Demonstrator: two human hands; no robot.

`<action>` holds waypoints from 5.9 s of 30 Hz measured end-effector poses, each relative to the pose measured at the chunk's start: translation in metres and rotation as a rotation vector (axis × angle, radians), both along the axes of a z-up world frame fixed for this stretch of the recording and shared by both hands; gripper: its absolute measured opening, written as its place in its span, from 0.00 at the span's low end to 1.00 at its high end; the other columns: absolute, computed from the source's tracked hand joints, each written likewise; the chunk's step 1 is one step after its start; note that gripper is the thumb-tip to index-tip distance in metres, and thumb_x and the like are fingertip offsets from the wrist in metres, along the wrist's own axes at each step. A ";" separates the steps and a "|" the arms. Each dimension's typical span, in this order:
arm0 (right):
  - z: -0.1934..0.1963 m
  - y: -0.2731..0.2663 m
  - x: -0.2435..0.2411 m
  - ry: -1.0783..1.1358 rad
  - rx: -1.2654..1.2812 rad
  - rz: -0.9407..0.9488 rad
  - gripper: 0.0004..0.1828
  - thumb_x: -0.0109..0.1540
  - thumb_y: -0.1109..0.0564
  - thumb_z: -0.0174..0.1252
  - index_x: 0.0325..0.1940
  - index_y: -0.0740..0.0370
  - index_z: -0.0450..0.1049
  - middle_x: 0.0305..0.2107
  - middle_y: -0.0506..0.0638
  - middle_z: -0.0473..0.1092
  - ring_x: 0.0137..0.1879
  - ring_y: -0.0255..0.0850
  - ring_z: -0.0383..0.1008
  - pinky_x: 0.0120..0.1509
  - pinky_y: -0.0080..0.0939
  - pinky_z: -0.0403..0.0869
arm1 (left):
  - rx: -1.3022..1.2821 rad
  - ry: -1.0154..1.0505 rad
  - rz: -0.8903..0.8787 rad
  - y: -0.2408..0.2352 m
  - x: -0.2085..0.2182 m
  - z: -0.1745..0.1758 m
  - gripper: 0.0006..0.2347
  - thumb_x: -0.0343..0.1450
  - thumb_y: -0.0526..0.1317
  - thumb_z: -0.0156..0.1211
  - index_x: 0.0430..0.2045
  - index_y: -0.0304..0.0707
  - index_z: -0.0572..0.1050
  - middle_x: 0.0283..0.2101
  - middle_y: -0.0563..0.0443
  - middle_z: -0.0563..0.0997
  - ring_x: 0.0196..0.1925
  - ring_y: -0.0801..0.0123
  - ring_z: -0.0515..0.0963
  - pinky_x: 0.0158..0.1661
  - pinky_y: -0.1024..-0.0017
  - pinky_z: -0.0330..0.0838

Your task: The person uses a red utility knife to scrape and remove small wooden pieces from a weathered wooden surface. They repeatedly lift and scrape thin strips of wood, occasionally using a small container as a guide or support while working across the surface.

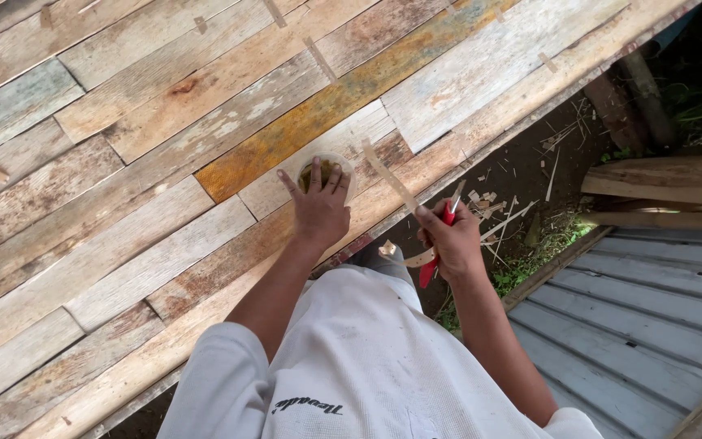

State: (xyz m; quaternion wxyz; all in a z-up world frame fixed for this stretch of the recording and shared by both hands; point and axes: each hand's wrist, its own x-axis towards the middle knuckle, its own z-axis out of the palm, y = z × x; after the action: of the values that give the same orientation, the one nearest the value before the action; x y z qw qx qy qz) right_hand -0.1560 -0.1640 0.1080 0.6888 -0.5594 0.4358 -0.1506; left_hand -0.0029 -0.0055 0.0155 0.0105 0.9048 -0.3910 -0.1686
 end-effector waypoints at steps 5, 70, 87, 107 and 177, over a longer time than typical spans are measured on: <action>-0.008 -0.016 -0.012 -0.067 0.002 -0.023 0.14 0.59 0.61 0.72 0.35 0.61 0.70 0.19 0.51 0.66 0.23 0.41 0.75 0.24 0.32 0.68 | -0.677 0.325 0.354 -0.016 -0.002 -0.009 0.19 0.70 0.52 0.58 0.56 0.55 0.78 0.57 0.58 0.81 0.61 0.68 0.78 0.60 0.54 0.64; -0.077 0.058 0.206 0.871 -0.973 1.027 0.21 0.59 0.38 0.64 0.42 0.57 0.78 0.31 0.58 0.77 0.44 0.59 0.81 0.42 0.58 0.78 | -1.277 0.544 1.471 0.114 0.048 -0.036 0.02 0.72 0.33 0.65 0.35 0.35 0.80 0.26 0.47 0.79 0.28 0.76 0.72 0.30 0.75 0.67; -0.088 0.049 0.190 0.757 -0.863 0.945 0.19 0.56 0.42 0.69 0.40 0.55 0.78 0.30 0.55 0.76 0.44 0.60 0.81 0.44 0.58 0.78 | -1.411 0.493 1.494 0.127 0.051 -0.033 0.04 0.72 0.32 0.67 0.36 0.32 0.79 0.29 0.45 0.80 0.32 0.73 0.80 0.33 0.75 0.77; -0.119 -0.019 0.130 0.742 -0.483 0.817 0.15 0.50 0.41 0.61 0.31 0.52 0.79 0.31 0.56 0.77 0.50 0.59 0.79 0.53 0.54 0.75 | -0.912 0.372 1.295 0.057 0.073 -0.043 0.03 0.65 0.39 0.66 0.28 0.45 0.80 0.24 0.53 0.78 0.28 0.72 0.76 0.31 0.66 0.70; -0.151 -0.156 0.050 0.617 -0.046 0.211 0.10 0.59 0.47 0.68 0.42 0.50 0.83 0.33 0.54 0.76 0.44 0.50 0.78 0.49 0.46 0.73 | -0.447 0.402 0.720 -0.207 0.161 -0.114 0.05 0.64 0.45 0.73 0.28 0.52 0.86 0.29 0.55 0.85 0.39 0.57 0.86 0.39 0.62 0.78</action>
State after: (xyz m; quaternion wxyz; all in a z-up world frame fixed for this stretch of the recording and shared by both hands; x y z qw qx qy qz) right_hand -0.1065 -0.3198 -0.0431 0.5232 -0.6361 0.5602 0.0883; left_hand 0.1580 -0.2127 -0.0989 0.3384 0.9078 -0.0692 -0.2380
